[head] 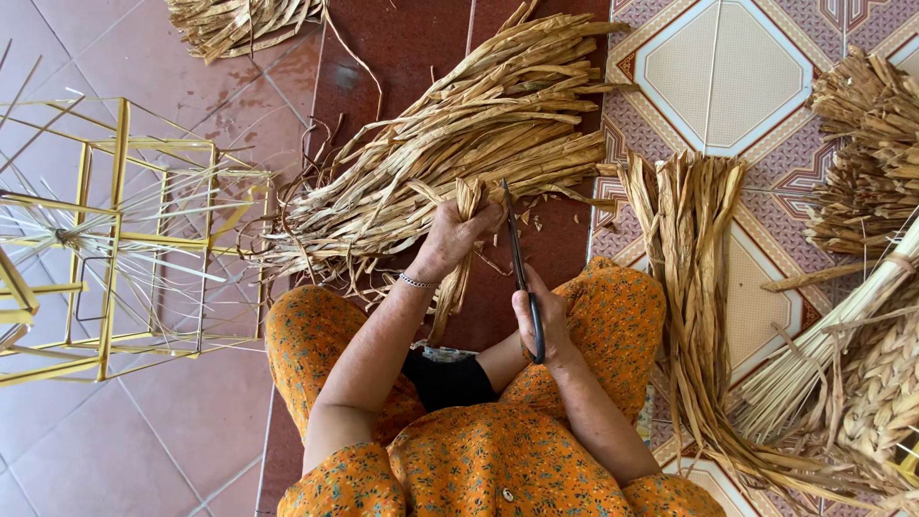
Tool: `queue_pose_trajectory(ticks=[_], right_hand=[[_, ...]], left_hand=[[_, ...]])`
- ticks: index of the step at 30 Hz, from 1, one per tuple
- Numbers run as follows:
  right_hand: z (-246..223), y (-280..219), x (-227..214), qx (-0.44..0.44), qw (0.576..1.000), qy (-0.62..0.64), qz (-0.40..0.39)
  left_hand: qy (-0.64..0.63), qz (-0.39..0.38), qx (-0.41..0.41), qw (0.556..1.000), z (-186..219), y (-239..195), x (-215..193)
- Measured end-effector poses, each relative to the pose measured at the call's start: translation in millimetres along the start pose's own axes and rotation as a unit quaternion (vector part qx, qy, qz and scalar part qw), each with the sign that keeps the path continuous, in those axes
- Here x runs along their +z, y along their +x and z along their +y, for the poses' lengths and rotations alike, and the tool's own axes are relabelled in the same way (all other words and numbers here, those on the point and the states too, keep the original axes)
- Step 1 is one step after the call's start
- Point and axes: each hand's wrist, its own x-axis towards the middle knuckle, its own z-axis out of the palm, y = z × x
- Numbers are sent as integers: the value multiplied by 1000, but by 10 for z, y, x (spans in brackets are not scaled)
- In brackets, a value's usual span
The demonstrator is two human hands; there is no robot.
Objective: The person sits on the floor and uses shears to trim and split dried plant strips. They repeatedly pick up strips, cut them into smaller pieces, and place the trimmed pieces into a pile on the floor.
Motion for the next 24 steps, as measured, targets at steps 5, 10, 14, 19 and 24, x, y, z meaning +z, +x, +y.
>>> queue_pose_trajectory(ticks=[5, 10, 14, 19, 24], right_hand=[[13, -59, 50, 2, 1000, -2, 5], [219, 7, 21, 143, 979, 147, 21], [484, 239, -163, 300, 904, 294, 83], [629, 126, -92, 279, 908, 304, 71], [631, 149, -50, 274, 915, 288, 68]], left_hand=[[84, 28, 20, 996, -101, 25, -40], [139, -47, 64, 987, 75, -255, 134], [302, -55, 260, 916, 476, -767, 255], [81, -29, 196, 977, 1191, -1718, -238], [26, 270, 466, 842, 1809, -2430, -641]])
